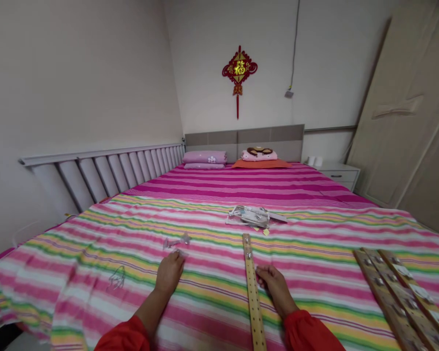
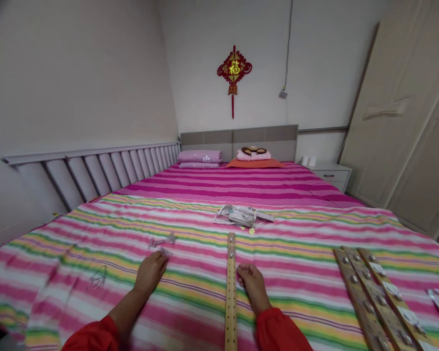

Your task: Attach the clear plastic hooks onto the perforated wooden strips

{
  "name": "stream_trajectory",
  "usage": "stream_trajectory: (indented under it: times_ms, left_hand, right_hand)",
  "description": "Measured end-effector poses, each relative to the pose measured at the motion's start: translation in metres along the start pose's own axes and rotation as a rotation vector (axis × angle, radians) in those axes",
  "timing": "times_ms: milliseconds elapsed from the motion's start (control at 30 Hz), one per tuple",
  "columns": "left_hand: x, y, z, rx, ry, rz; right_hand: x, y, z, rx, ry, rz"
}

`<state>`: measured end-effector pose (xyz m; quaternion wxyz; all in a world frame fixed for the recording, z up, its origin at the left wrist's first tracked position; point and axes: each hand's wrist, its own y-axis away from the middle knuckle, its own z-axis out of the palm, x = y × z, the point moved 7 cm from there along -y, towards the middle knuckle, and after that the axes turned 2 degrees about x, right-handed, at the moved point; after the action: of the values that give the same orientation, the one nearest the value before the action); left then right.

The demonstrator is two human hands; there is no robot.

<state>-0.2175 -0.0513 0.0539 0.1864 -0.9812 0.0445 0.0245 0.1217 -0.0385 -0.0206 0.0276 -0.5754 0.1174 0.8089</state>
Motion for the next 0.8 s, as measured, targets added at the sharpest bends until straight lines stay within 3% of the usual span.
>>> stream_trajectory:
  times_ms: [67,167,233,300,500,800]
  left_hand:
    - [-0.007,0.001,-0.005,0.086,0.084,-0.032]
    - [-0.037,0.003,-0.009,0.254,0.259,-0.234]
    - [-0.057,0.002,-0.002,0.29,0.359,-0.348]
    - [-0.066,-0.002,0.009,0.268,0.419,-0.349]
    - [-0.065,-0.016,0.03,0.248,0.493,-0.235]
    - [-0.067,-0.018,0.012,0.277,0.625,-0.269]
  right_hand:
    - [0.0,0.0,0.0,-0.003,0.0,0.0]
    - [-0.001,0.0,-0.001,-0.006,-0.001,0.001]
    - [-0.001,0.0,-0.001,-0.009,-0.004,0.0]
    - [-0.001,0.001,-0.002,-0.006,-0.004,0.001]
    - [-0.003,0.002,-0.001,-0.003,-0.008,0.001]
    - [-0.002,0.001,-0.001,-0.018,-0.004,0.001]
